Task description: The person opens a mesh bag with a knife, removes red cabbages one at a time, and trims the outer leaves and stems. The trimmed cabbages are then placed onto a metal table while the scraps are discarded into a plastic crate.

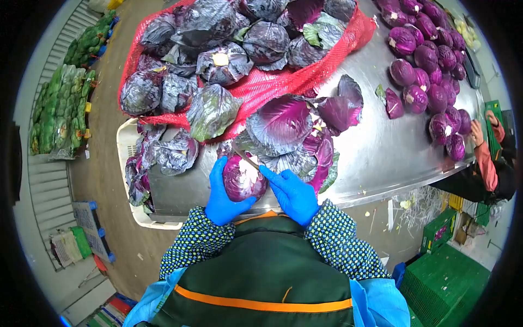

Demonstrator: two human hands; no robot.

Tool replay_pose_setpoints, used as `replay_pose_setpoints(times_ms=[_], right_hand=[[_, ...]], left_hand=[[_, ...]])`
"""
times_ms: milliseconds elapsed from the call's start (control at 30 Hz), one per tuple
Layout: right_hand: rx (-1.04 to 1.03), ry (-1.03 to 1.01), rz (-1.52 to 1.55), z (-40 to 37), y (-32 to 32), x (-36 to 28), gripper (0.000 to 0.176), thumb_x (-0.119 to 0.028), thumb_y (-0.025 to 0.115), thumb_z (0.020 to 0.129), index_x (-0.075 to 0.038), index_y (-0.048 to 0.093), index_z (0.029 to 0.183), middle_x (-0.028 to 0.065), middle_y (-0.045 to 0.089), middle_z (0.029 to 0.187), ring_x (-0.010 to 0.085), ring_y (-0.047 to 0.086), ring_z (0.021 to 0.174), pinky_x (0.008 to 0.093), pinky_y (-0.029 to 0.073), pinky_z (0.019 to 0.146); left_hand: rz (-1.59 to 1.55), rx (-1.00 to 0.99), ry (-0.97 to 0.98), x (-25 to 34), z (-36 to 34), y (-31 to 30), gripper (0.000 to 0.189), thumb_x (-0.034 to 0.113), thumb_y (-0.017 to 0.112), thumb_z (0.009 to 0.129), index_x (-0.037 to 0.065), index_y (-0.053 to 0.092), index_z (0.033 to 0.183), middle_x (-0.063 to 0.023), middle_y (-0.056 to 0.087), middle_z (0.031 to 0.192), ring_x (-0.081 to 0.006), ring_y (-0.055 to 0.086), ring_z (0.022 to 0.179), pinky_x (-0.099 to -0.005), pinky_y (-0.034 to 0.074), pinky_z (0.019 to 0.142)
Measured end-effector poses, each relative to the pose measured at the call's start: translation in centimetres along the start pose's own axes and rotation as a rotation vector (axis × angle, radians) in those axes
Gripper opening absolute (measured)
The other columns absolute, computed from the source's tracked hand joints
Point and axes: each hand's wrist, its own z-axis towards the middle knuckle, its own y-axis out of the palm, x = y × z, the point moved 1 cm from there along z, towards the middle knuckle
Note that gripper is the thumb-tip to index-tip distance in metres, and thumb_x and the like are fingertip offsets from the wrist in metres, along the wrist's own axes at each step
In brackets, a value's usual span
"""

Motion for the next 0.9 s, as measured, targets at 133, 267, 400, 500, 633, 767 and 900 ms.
replay_pose_setpoints(times_ms=[133, 267, 400, 500, 633, 767, 900], right_hand=[[-0.011, -0.081, -0.066, 1.0, 0.8, 1.4, 0.049, -0.012, 0.049, 0.087, -0.025, 0.042, 0.134, 0.0093, 0.048, 0.078, 0.0261, 0.052, 0.063, 0.0361, 0.046, 0.056], [0.007, -0.042, -0.009, 1.2, 1.5, 1.1, 0.047, -0.012, 0.049, 0.087, -0.024, 0.044, 0.132, 0.0104, 0.048, 0.077, 0.0264, 0.053, 0.064, 0.0366, 0.045, 0.057], [-0.033, 0.034, -0.035, 1.3, 1.6, 0.9, 0.046, -0.012, 0.047, 0.089, -0.024, 0.044, 0.133, 0.0114, 0.048, 0.076, 0.0272, 0.053, 0.065, 0.0367, 0.045, 0.059], [0.281, -0.069, -0.061, 3.4, 2.9, 5.1, 0.031, -0.015, 0.043, 0.092, -0.008, 0.05, 0.121, 0.02, 0.057, 0.092, 0.0354, 0.057, 0.081, 0.0393, 0.045, 0.073], [0.086, 0.223, 0.455, 5.0, 3.1, 5.1, 0.034, -0.026, 0.05, 0.091, -0.002, 0.05, 0.115, 0.0196, 0.061, 0.101, 0.0294, 0.059, 0.091, 0.0363, 0.045, 0.08], [0.163, 0.262, 0.154, 6.4, 2.9, 2.0, 0.036, -0.033, 0.065, 0.081, 0.002, 0.06, 0.092, 0.0092, 0.063, 0.071, 0.02, 0.058, 0.058, 0.0365, 0.046, 0.056], [0.166, 0.616, 0.861, 8.0, -1.7, 0.9, 0.018, -0.018, 0.059, 0.086, -0.001, 0.057, 0.09, 0.0059, 0.061, 0.072, 0.0133, 0.054, 0.05, 0.0269, 0.044, 0.043]], left_hand=[[0.077, -0.062, -0.007, 1.4, 0.6, -0.7, 0.105, 0.027, 0.083, 0.055, 0.0, 0.022, 0.136, -0.0222, 0.028, 0.131, -0.0345, 0.033, 0.124, -0.0423, 0.029, 0.104], [0.022, 0.031, -0.048, 0.8, 1.3, 0.0, 0.102, 0.029, 0.084, 0.055, 0.0, 0.026, 0.134, -0.0205, 0.034, 0.127, -0.0332, 0.038, 0.119, -0.0426, 0.031, 0.102], [-0.03, 0.018, -0.057, 0.4, 1.1, -0.1, 0.101, 0.03, 0.083, 0.055, -0.001, 0.026, 0.133, -0.0208, 0.034, 0.128, -0.0329, 0.037, 0.12, -0.0424, 0.032, 0.102], [0.118, 0.107, -0.01, 0.9, 1.2, 0.4, 0.1, 0.029, 0.083, 0.056, -0.002, 0.027, 0.132, -0.0209, 0.034, 0.128, -0.0329, 0.037, 0.121, -0.0419, 0.032, 0.102], [0.057, 0.065, 0.079, 0.0, -0.3, -0.6, 0.098, 0.026, 0.083, 0.057, -0.002, 0.028, 0.132, -0.0215, 0.034, 0.13, -0.0325, 0.037, 0.122, -0.041, 0.031, 0.103], [-0.367, -0.059, -0.091, -0.9, -0.7, -2.2, 0.104, 0.024, 0.083, 0.056, -0.001, 0.022, 0.137, -0.0193, 0.03, 0.136, -0.0307, 0.034, 0.126, -0.0419, 0.029, 0.105], [-0.66, -0.031, 0.087, 4.7, -1.1, -6.0, 0.101, 0.015, 0.076, 0.062, -0.001, 0.013, 0.14, -0.0167, 0.033, 0.135, -0.0268, 0.036, 0.125, -0.04, 0.03, 0.104]])
